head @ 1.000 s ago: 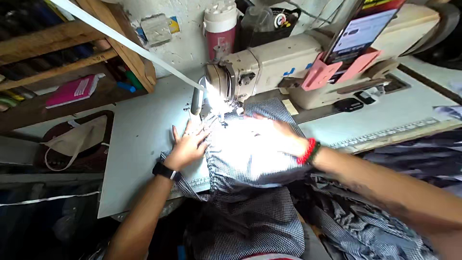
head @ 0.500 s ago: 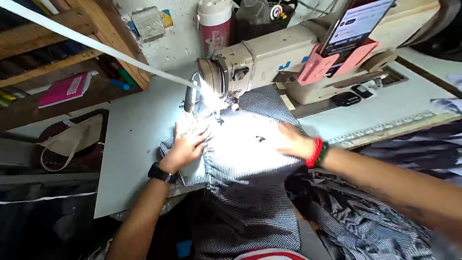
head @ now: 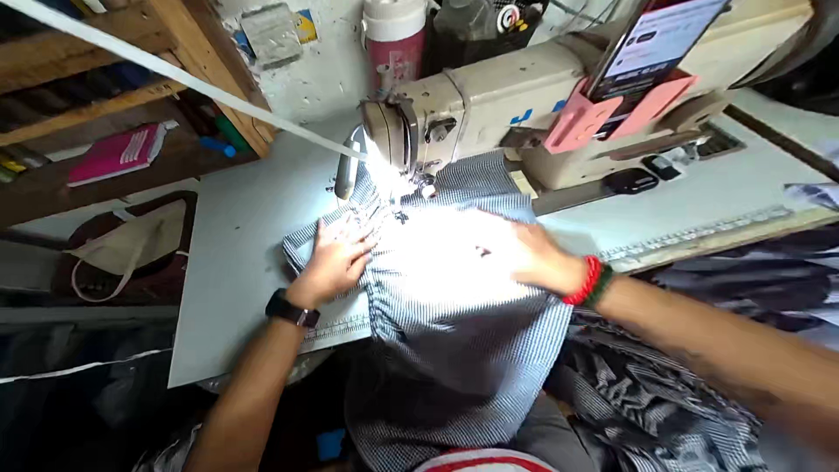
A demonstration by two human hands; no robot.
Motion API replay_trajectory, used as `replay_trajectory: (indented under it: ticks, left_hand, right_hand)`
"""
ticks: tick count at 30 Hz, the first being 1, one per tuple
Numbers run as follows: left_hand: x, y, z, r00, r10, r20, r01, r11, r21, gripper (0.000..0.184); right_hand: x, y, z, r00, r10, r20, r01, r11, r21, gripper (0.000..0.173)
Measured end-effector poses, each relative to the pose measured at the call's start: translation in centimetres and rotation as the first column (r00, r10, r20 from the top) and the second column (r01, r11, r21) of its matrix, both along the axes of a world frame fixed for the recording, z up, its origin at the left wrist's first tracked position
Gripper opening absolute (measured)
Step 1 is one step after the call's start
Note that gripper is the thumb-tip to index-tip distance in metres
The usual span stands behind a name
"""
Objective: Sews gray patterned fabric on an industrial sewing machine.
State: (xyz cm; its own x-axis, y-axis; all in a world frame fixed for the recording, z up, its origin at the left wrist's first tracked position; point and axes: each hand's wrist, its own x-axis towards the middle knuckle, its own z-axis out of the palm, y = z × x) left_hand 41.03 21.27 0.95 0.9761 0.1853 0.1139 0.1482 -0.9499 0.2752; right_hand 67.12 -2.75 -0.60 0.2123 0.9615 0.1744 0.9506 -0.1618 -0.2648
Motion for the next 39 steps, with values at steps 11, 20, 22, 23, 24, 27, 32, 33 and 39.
replay_trajectory:
  ticks: [11,20,22,23,24,27,32,33,39]
  left_hand:
    - [-0.7,-1.6,0.1,0.995,-0.098,0.012,0.098,0.994,-0.036,0.041]
    - [-1.2,-1.6,0.0,0.996,-0.082,-0.041,0.081,0.996,-0.045,0.047]
    - [-1.1,-0.9,-0.8,1.0,-0.019,-0.014,0.018,0.999,-0.03,0.046]
    - [-1.0,-0.6,-1.2,1.0,-0.02,0.022,0.02,1.0,-0.004,0.045]
    - [-1.1,-0.8,-1.4,0.998,-0.045,0.039,0.044,0.999,0.01,0.044]
    - [-1.5,-1.9,-0.2,0.994,-0.088,-0.061,0.085,0.995,-0.044,0.047]
    - [-1.4,-1.2,-1.1,0.998,-0.058,0.02,0.058,0.998,0.002,0.041]
    - [-1.5,-1.6,-0.6,0.996,-0.089,0.009,0.089,0.996,-0.013,0.04]
    - [-1.5,-1.6,-0.8,0.993,-0.081,0.087,0.084,0.996,-0.037,0.032]
  right_hand:
    - [-0.3,-1.7,0.3,0.996,0.037,0.081,-0.039,0.999,0.023,0.031]
    - [0.1,-1.1,-0.2,0.988,0.13,0.089,-0.142,0.979,0.146,0.022]
    - [1.7,-0.7,0.2,0.997,0.075,0.005,-0.075,0.997,0.025,0.026]
    - [2.2,-0.3,0.5,1.0,0.021,-0.005,-0.021,0.999,-0.037,0.043]
    - [1.9,-0.2,0.6,1.0,-0.012,0.023,0.013,0.999,-0.049,0.052]
    - [-0.5,-0.9,0.1,0.991,0.1,0.087,-0.109,0.989,0.103,0.024]
    - [0.9,-0.3,0.9,0.996,-0.067,0.061,0.07,0.997,-0.034,0.053]
    - [0.1,-0.6,1.0,0.996,-0.048,0.072,0.049,0.999,-0.003,0.05]
    - [0.5,-0.3,1.0,0.992,-0.087,0.088,0.088,0.996,-0.008,0.046]
